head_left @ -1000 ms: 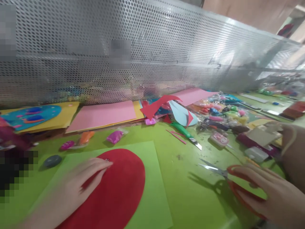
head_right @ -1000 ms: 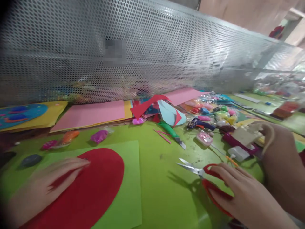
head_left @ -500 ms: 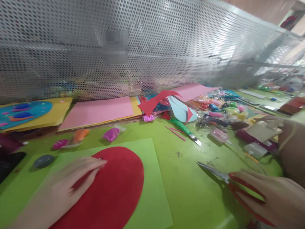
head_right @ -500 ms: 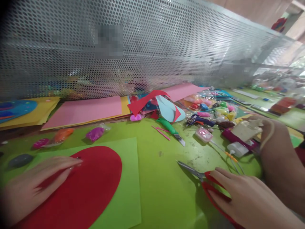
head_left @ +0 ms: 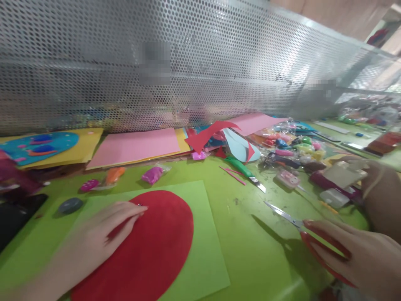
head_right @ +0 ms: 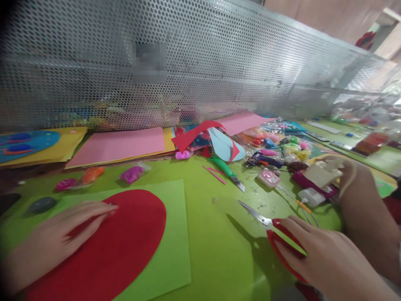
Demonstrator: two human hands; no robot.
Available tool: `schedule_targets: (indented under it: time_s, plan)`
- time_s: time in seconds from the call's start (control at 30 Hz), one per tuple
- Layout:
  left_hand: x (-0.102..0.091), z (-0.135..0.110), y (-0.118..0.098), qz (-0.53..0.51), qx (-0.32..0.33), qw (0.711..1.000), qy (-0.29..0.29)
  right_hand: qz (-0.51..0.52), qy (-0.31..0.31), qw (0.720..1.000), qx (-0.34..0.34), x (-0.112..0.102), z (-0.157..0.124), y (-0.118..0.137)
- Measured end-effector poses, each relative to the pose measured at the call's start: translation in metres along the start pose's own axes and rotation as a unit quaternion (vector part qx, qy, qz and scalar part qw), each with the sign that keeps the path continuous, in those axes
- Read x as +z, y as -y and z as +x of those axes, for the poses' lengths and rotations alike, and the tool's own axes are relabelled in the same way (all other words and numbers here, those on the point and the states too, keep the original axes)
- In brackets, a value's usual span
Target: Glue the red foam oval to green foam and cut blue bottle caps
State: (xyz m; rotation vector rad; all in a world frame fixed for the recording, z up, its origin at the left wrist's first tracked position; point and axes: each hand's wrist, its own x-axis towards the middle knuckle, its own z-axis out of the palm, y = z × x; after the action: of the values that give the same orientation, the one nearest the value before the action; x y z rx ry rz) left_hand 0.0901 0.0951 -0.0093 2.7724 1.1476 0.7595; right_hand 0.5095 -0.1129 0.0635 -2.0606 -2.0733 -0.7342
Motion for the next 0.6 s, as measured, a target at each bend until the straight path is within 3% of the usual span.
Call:
schedule_targets:
  time_s: [0.1,0.2,0.33,0.47,0.6]
  plan:
    - [-0.001,0.001,-0.004,-0.017,-0.015,1.0,0.011,-0.01,-0.029,0.995,-0.09,-0.001,0.01,0.01]
    - [-0.001,0.001,-0.01,-0.048,-0.046,0.998,0.022,0.058,-0.061,0.994,-0.072,-0.003,0.022,0.023]
    - [-0.007,0.008,-0.03,-0.135,-0.091,0.987,0.012,0.217,-0.029,0.973,-0.068,-0.01,0.038,0.046]
    - [-0.012,0.017,-0.06,-0.273,-0.121,0.954,0.0,0.291,-0.027,0.949,-0.117,-0.011,0.048,0.069]
    - [-0.015,0.017,-0.083,-0.41,-0.135,0.901,0.049,0.248,-0.041,0.952,-0.177,-0.002,0.048,0.087]
